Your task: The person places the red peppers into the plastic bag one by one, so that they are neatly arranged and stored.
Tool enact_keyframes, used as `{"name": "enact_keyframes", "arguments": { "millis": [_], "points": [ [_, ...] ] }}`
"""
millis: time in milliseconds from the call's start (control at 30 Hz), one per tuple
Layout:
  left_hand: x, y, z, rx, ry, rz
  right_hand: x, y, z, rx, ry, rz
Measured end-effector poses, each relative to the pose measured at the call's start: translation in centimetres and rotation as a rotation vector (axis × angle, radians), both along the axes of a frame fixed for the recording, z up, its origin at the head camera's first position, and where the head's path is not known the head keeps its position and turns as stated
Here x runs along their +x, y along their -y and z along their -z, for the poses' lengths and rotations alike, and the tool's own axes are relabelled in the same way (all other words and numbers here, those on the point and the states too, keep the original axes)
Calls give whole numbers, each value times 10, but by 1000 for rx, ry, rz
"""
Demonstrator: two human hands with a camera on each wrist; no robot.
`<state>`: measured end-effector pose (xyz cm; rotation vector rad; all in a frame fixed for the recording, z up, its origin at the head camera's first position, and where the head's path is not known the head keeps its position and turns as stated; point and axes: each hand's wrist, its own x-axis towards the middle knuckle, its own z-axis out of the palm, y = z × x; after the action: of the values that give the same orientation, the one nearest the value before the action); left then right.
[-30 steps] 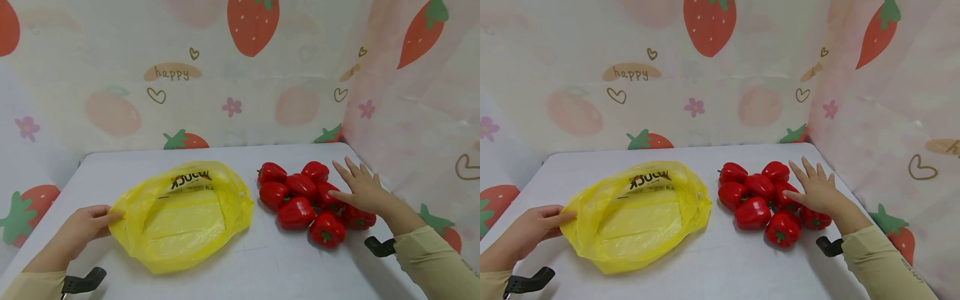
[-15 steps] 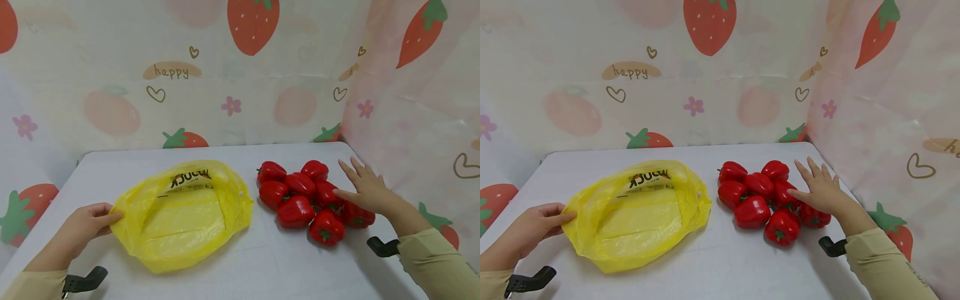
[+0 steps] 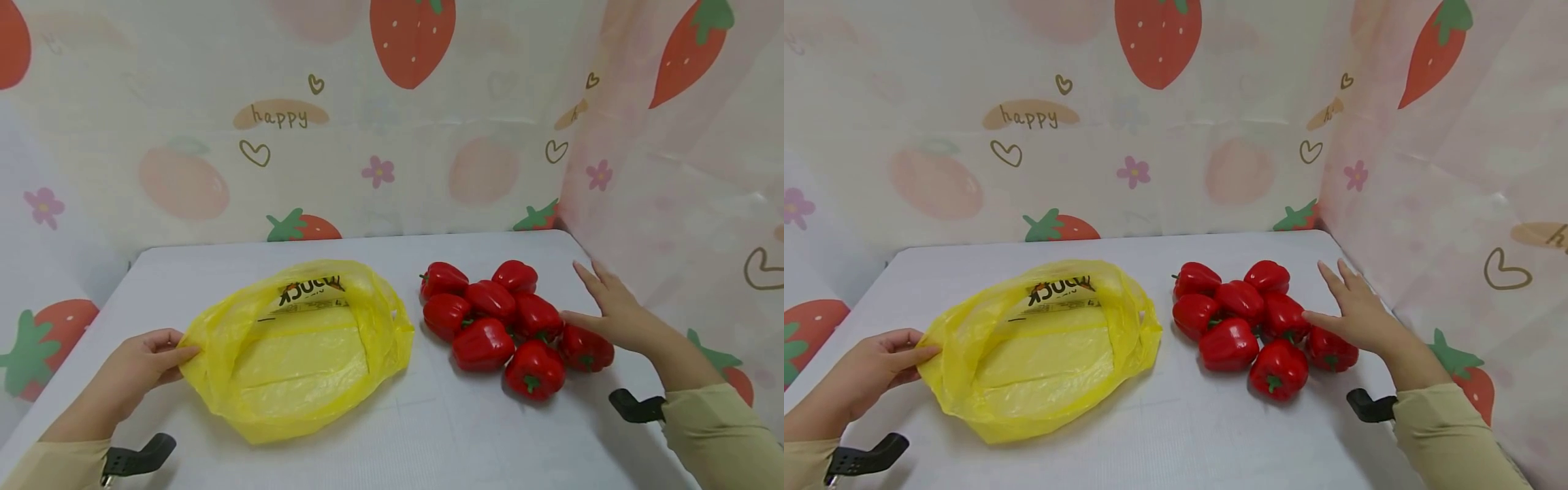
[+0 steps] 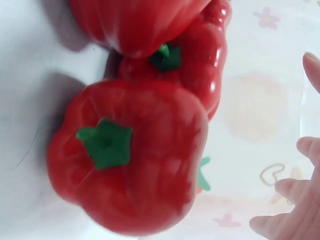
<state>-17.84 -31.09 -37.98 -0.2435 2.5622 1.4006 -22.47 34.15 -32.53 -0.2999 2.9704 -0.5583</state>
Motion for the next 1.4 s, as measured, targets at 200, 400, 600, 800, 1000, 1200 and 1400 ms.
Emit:
{"name": "enact_keyframes", "arguments": {
  "millis": [200,400,600,800,1000,1200,1400],
  "points": [
    [-1,0,0,1,13,-8,5,-10,1,-74,36,14],
    [-1,-1,-1,4,12,-10,6,-20,10,-127,58,24],
    [-1,-1,-1,6,8,-23,7,-29,22,-204,86,26],
    [0,-1,0,7,12,-30,9,-36,31,-279,123,53],
    [1,-1,1,7,3,-26,10,-42,42,-397,177,47],
    [1,-1,1,4,-2,-29,12,-47,50,-492,208,22],
    [2,0,3,9,13,-46,12,-50,60,-523,247,42]
  ]
}}
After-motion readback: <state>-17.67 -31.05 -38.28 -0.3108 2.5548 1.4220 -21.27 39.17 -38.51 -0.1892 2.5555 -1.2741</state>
